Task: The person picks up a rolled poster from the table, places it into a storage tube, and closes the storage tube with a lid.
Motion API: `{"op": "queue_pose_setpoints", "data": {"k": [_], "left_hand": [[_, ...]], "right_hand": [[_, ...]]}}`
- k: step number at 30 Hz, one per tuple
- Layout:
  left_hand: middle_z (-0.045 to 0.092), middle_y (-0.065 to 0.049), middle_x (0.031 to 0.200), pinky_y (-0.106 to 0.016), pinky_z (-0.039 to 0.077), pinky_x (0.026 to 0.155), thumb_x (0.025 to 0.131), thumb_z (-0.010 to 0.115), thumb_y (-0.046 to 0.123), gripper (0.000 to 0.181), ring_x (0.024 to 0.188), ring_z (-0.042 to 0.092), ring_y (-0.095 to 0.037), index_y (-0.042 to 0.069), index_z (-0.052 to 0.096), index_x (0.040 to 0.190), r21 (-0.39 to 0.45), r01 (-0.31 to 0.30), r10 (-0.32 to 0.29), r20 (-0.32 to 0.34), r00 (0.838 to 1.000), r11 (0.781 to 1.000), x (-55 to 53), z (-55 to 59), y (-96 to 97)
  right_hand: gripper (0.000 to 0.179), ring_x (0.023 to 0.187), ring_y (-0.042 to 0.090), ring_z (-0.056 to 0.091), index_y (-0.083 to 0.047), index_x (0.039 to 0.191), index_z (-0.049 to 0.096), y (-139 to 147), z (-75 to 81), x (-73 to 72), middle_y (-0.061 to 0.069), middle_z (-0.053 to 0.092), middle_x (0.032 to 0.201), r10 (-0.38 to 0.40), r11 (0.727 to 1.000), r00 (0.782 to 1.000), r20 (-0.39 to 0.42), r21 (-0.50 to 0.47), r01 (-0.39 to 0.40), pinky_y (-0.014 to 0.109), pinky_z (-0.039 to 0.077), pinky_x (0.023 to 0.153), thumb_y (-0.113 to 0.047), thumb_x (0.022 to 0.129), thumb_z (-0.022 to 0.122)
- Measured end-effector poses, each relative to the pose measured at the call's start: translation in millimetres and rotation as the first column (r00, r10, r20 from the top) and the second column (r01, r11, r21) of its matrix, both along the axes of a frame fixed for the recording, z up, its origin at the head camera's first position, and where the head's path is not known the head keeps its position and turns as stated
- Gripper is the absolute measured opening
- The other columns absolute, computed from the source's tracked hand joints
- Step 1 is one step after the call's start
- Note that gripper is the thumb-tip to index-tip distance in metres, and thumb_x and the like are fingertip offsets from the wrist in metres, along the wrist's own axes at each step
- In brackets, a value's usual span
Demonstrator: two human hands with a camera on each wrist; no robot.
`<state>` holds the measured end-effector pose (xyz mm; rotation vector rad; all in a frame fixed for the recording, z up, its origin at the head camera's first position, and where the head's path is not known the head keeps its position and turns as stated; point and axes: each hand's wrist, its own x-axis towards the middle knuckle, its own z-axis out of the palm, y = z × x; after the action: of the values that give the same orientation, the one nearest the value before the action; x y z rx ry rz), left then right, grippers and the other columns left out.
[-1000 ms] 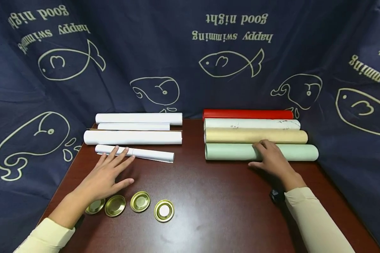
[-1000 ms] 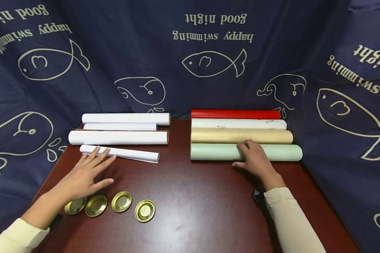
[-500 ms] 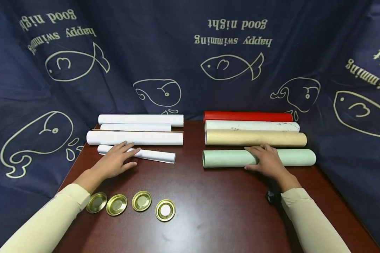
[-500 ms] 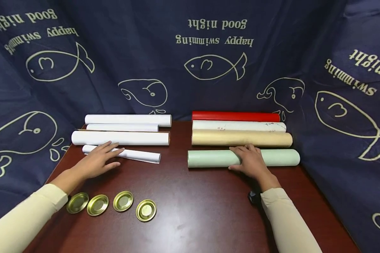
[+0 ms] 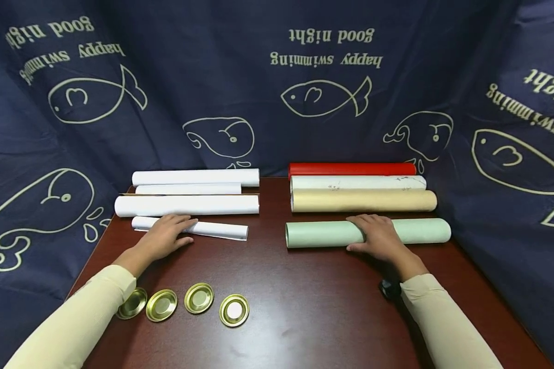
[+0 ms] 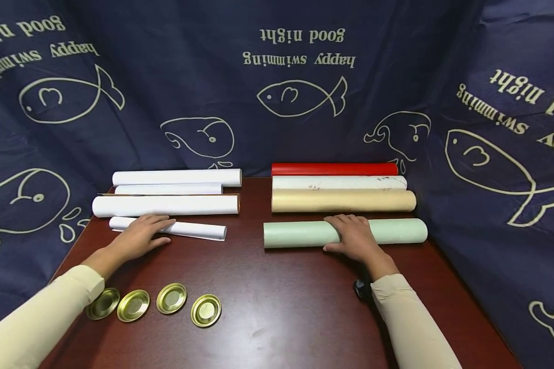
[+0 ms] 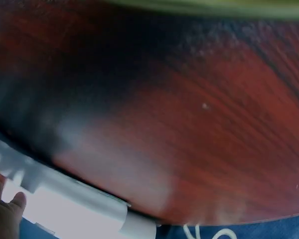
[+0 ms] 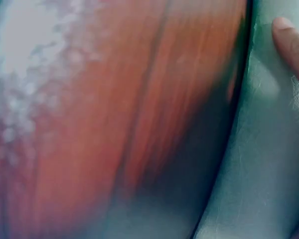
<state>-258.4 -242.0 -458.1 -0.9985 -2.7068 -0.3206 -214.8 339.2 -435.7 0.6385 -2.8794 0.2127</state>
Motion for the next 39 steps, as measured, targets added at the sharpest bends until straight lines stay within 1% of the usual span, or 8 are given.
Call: {"op": "queue_pose_setpoints", "data": {"k": [5, 9, 15, 19, 25, 29, 34, 39], "left_hand": [[0.066, -0.017, 0.115, -0.056, 0.042, 0.097, 0.082, 0.082, 0.014, 0.042, 0.109, 0.059, -0.039, 0.001, 0.067, 0.119, 0.025, 0.058, -0.057, -0.048, 0.997, 0.998, -3.1, 0.8, 0.2], [0.067, -0.016, 0.110, -0.055, 0.043, 0.095, 0.081, 0.081, 0.008, 0.039, 0.106, 0.061, -0.038, 0.001, 0.066, 0.117, 0.033, 0.094, -0.092, -0.045, 0.995, 0.995, -5.6, 1.7, 3.6], [0.067, -0.015, 0.106, -0.053, 0.048, 0.088, 0.083, 0.078, 0.004, 0.034, 0.100, 0.063, -0.036, 0.002, 0.068, 0.115, 0.066, 0.110, -0.106, -0.064, 0.992, 0.992, -3.2, 0.6, 3.6], [0.067, -0.014, 0.107, -0.054, 0.048, 0.088, 0.083, 0.079, 0.005, 0.035, 0.101, 0.063, -0.035, 0.004, 0.069, 0.116, 0.104, 0.109, -0.099, -0.088, 0.991, 0.989, 0.5, 2.3, 4.8], [0.066, -0.013, 0.109, -0.058, 0.044, 0.085, 0.083, 0.079, 0.010, 0.037, 0.105, 0.060, -0.036, 0.008, 0.069, 0.119, 0.189, 0.081, -0.057, -0.128, 0.990, 0.979, 14.0, 16.1, 8.4], [0.065, -0.010, 0.108, -0.055, 0.042, 0.082, 0.081, 0.080, 0.010, 0.039, 0.104, 0.058, -0.034, 0.009, 0.070, 0.119, 0.234, 0.079, -0.041, -0.164, 0.986, 0.969, 26.9, 27.4, 8.1], [0.063, -0.007, 0.109, -0.050, 0.038, 0.081, 0.080, 0.080, 0.009, 0.040, 0.104, 0.056, -0.031, 0.010, 0.071, 0.120, 0.257, 0.084, -0.033, -0.196, 0.980, 0.963, 41.8, 37.9, 7.2], [0.062, -0.006, 0.109, -0.048, 0.037, 0.079, 0.079, 0.081, 0.008, 0.041, 0.104, 0.055, -0.031, 0.010, 0.071, 0.119, 0.272, 0.104, -0.041, -0.229, 0.973, 0.957, 54.5, 45.8, 8.6]], "right_hand": [[0.083, 0.120, 0.040, 0.052, -0.008, 0.138, 0.055, -1.7, 2.9, 1.2, 0.017, 0.060, 0.129, 0.035, 0.999, 0.999, 0.001, 0.028, -0.035, 0.066, 0.034, 0.096, -0.047, 0.072, 0.086], [0.082, 0.116, 0.038, 0.055, -0.007, 0.136, 0.056, 3.0, 5.5, 2.2, 0.016, 0.061, 0.125, 0.087, 0.995, 0.996, -0.002, 0.054, -0.087, 0.063, 0.038, 0.096, -0.046, 0.071, 0.087], [0.080, 0.106, 0.035, 0.060, -0.007, 0.135, 0.056, 6.3, 9.0, 2.2, 0.015, 0.061, 0.120, 0.127, 0.990, 0.992, 0.003, 0.062, -0.127, 0.056, 0.047, 0.088, -0.043, 0.072, 0.087], [0.081, 0.103, 0.034, 0.060, -0.006, 0.134, 0.056, 4.7, 13.9, 6.1, 0.015, 0.062, 0.116, 0.145, 0.988, 0.989, -0.029, 0.051, -0.143, 0.056, 0.048, 0.086, -0.043, 0.070, 0.088], [0.082, 0.101, 0.030, 0.059, -0.008, 0.134, 0.057, -2.6, 22.9, 10.7, 0.012, 0.061, 0.110, 0.186, 0.981, 0.976, -0.115, 0.070, -0.178, 0.055, 0.046, 0.085, -0.045, 0.068, 0.088], [0.083, 0.100, 0.030, 0.058, -0.007, 0.134, 0.057, -10.0, 29.0, 12.8, 0.012, 0.060, 0.109, 0.214, 0.976, 0.962, -0.168, 0.072, -0.204, 0.054, 0.044, 0.084, -0.045, 0.066, 0.089], [0.083, 0.101, 0.030, 0.057, -0.008, 0.133, 0.059, -19.1, 36.4, 14.8, 0.012, 0.059, 0.108, 0.246, 0.969, 0.937, -0.248, 0.069, -0.236, 0.054, 0.043, 0.082, -0.045, 0.065, 0.090], [0.082, 0.102, 0.032, 0.056, -0.010, 0.133, 0.058, -29.4, 43.5, 16.0, 0.012, 0.059, 0.112, 0.266, 0.964, 0.921, -0.285, 0.060, -0.259, 0.054, 0.043, 0.080, -0.045, 0.066, 0.089]]}}
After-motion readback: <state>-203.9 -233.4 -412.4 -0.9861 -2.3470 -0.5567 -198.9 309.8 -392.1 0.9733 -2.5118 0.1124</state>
